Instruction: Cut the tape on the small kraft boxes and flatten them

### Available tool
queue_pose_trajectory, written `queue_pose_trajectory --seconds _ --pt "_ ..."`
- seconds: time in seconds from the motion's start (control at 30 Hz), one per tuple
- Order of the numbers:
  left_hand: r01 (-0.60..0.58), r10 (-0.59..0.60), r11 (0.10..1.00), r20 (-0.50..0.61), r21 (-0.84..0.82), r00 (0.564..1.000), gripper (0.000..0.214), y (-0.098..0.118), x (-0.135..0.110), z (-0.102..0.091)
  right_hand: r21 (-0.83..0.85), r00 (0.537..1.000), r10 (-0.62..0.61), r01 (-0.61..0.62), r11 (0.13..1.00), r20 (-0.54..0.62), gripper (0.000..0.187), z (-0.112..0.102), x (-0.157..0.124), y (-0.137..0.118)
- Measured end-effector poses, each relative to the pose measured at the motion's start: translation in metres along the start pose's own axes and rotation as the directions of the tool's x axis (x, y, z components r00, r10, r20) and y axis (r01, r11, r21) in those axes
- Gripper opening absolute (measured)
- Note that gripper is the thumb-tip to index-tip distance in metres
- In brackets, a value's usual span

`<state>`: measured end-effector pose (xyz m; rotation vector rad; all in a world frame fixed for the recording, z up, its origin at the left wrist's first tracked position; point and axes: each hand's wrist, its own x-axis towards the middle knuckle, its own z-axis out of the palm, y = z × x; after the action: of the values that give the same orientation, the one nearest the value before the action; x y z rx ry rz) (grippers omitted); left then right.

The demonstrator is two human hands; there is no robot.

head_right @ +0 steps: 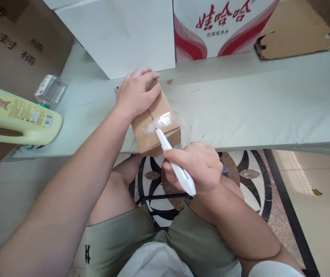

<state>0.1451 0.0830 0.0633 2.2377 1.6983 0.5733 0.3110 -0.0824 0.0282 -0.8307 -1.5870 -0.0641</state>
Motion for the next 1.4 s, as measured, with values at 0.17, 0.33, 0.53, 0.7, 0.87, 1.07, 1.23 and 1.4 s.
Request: queue_pose_trajectory --seconds 0.17,0.33,0.53,0.7,0.87,1.07,1.23,1.4 --pt "0.004 -0.005 1.000 -0.071 -0.008 0.997 0.038 -0.001 -0.001 0.003 0.005 0.998 -0.027 0.027 1.000 0.055 0.015 0.005 0.001 0.002" --pt "0.001 0.001 1.000 -0.098 0.021 0.995 0.033 0.000 -0.001 0.004 -0.070 0.991 -0.048 0.058 0.996 0.128 0.012 0.000 0.001 -0.007" --pt "0.043 -0.039 0.997 -0.058 0.059 0.998 0.034 0.006 -0.001 0.002 0.100 0.991 -0.076 0.065 0.993 0.110 0.010 0.012 -0.006 -0.005" --pt "0.034 -0.032 0.999 -0.063 0.036 0.997 0.033 0.002 0.001 0.004 0.360 0.968 -0.131 0.045 0.932 0.216 0.017 0.025 -0.016 0.000" --pt "-0.008 0.008 1.000 -0.128 -0.005 0.992 0.031 -0.006 0.004 0.012 0.375 0.977 -0.090 0.012 0.927 0.191 0.015 0.030 -0.021 -0.006" --pt "0.006 -0.001 0.999 -0.099 0.051 0.995 0.037 -0.004 0.002 0.011 0.355 0.980 -0.014 -0.058 0.933 0.197 0.019 0.031 -0.012 -0.006" --pt "0.023 -0.018 0.996 -0.057 0.087 0.998 0.041 0.006 -0.004 0.002 0.428 0.990 0.050 -0.101 0.898 0.129 0.019 0.030 -0.013 -0.006" --pt "0.043 -0.042 0.991 -0.004 0.128 0.999 0.046 0.014 -0.008 -0.005 0.442 0.991 0.078 -0.118 0.889 0.108 0.019 0.032 -0.018 -0.006"
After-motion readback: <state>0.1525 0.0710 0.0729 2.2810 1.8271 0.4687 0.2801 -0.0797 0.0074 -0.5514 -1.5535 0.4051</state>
